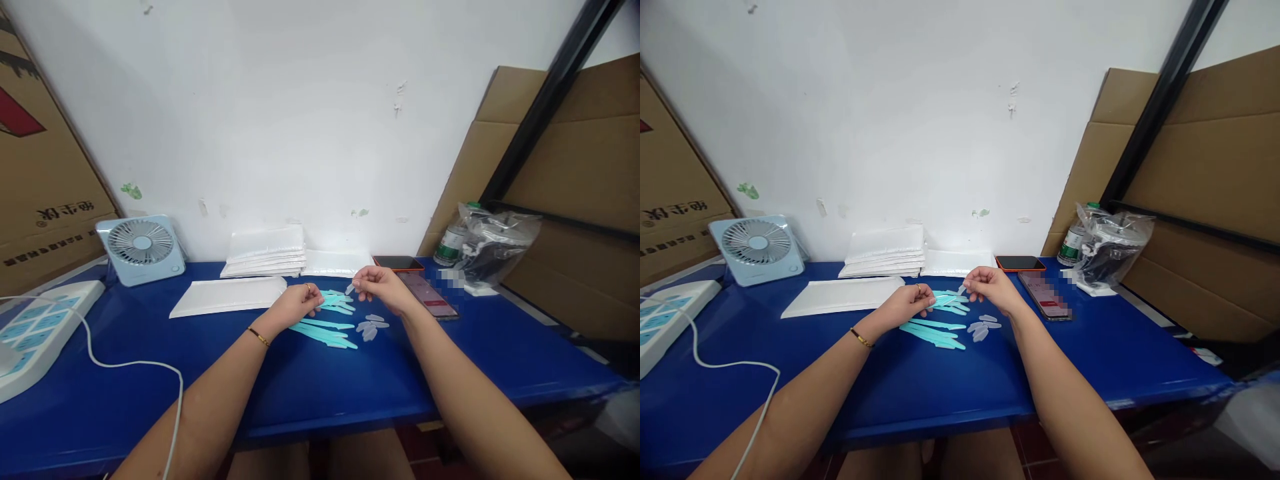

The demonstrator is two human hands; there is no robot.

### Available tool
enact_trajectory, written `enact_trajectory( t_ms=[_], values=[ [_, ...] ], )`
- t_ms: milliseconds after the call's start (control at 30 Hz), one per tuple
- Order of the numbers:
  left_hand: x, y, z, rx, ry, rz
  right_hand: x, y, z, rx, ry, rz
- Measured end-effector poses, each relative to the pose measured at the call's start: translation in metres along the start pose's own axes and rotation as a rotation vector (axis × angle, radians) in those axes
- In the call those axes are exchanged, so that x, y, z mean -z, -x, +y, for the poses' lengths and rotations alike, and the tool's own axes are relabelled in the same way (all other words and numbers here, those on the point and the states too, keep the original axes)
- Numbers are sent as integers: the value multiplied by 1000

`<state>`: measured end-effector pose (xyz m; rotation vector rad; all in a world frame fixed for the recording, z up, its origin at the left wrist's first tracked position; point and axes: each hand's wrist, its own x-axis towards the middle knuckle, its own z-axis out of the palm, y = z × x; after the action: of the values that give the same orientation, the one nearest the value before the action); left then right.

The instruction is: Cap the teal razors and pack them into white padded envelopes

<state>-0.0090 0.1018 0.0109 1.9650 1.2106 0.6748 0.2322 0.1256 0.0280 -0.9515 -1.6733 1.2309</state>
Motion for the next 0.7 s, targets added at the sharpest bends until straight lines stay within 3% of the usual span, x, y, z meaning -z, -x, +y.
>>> enact_trajectory(
  t_ms=[167, 567, 700],
  values=[
    [-2, -1, -3, 20, 37, 31, 2, 0, 1, 73, 6, -7],
    [-1, 0, 2, -7, 48, 58, -11, 0, 6, 29, -9, -109],
    [-1, -1, 0, -1, 41, 69, -10, 0, 7, 68, 2, -38]
  ],
)
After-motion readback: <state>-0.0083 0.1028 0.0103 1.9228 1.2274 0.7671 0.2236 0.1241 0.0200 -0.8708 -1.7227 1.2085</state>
